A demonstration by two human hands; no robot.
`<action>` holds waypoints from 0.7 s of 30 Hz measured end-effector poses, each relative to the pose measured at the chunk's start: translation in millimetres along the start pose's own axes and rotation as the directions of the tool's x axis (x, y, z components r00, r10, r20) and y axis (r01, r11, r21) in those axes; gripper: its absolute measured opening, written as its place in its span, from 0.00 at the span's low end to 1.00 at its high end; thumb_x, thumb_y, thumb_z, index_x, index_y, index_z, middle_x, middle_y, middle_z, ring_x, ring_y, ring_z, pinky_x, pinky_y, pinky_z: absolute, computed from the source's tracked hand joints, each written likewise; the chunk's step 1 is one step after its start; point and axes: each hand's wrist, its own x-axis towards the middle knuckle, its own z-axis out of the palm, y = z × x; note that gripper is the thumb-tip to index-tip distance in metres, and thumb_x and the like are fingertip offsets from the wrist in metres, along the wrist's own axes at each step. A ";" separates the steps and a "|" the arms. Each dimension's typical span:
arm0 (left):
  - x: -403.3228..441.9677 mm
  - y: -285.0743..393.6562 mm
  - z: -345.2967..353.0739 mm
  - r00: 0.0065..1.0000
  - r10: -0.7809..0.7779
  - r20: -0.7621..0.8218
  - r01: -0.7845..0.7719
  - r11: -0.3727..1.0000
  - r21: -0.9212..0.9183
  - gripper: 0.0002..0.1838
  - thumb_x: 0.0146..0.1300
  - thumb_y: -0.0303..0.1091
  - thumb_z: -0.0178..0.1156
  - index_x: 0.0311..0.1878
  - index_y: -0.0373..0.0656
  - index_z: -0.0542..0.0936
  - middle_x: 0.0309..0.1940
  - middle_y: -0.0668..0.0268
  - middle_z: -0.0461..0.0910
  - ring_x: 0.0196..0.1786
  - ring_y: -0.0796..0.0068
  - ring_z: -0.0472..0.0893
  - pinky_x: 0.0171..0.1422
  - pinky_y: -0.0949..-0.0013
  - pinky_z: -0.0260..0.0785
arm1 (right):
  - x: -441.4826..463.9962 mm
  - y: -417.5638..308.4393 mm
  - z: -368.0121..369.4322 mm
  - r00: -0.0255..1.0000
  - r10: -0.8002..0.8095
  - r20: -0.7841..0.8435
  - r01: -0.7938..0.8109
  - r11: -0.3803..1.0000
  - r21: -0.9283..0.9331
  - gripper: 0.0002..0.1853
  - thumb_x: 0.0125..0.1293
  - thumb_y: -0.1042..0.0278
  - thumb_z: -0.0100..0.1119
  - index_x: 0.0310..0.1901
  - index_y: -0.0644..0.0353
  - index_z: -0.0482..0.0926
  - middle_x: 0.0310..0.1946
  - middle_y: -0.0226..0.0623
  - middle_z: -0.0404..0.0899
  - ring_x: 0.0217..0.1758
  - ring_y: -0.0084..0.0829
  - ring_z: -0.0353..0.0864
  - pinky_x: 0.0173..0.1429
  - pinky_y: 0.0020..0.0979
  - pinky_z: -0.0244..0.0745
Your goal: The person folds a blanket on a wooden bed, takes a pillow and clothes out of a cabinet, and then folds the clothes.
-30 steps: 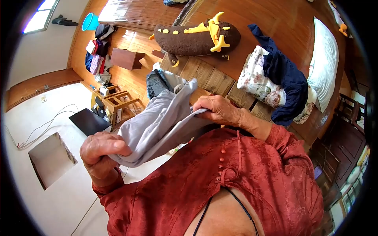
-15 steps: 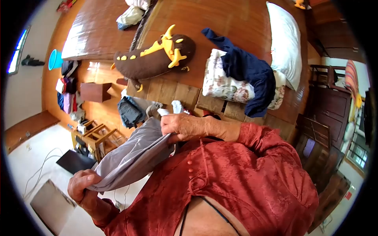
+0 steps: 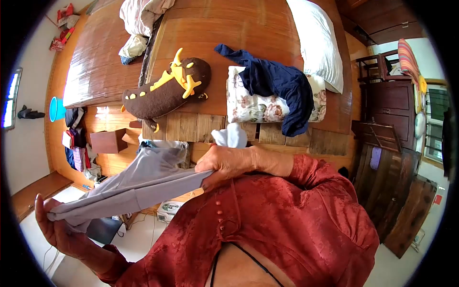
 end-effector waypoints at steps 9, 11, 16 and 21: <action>66.5 -0.4 -14.6 0.942 0.253 0.222 -0.285 0.950 0.126 0.25 0.62 0.28 0.47 0.64 0.36 0.66 0.52 0.55 0.75 0.53 0.68 0.76 0.61 0.66 0.66 | -44.0 18.5 -13.1 0.823 0.569 -0.006 -0.567 0.819 -0.083 0.12 0.55 0.65 0.63 0.40 0.61 0.82 0.27 0.37 0.82 0.27 0.27 0.80 0.30 0.29 0.73; 89.7 -6.6 -16.6 0.943 0.200 0.265 -0.201 0.979 -0.025 0.25 0.62 0.28 0.48 0.65 0.37 0.66 0.52 0.56 0.75 0.53 0.68 0.76 0.62 0.67 0.66 | -52.1 15.4 -20.1 0.734 0.680 -0.005 -0.677 0.730 -0.090 0.14 0.55 0.62 0.63 0.41 0.60 0.82 0.28 0.41 0.82 0.29 0.32 0.80 0.34 0.33 0.73; 108.2 12.4 23.8 0.920 0.308 0.243 -0.322 0.946 0.020 0.23 0.62 0.27 0.47 0.62 0.37 0.70 0.51 0.58 0.76 0.54 0.74 0.75 0.62 0.73 0.64 | -75.6 14.9 -49.4 0.804 0.586 -0.101 -0.593 0.778 -0.207 0.14 0.56 0.71 0.62 0.45 0.61 0.80 0.35 0.34 0.82 0.38 0.22 0.79 0.45 0.27 0.74; 154.9 -0.6 46.6 0.955 0.180 0.235 -0.156 0.980 -0.120 0.23 0.60 0.23 0.46 0.59 0.41 0.74 0.51 0.60 0.75 0.52 0.77 0.74 0.61 0.77 0.62 | -92.7 -38.7 -98.2 0.687 0.427 -0.588 -0.367 0.902 0.226 0.10 0.63 0.72 0.54 0.45 0.58 0.77 0.39 0.22 0.76 0.43 0.15 0.72 0.51 0.20 0.68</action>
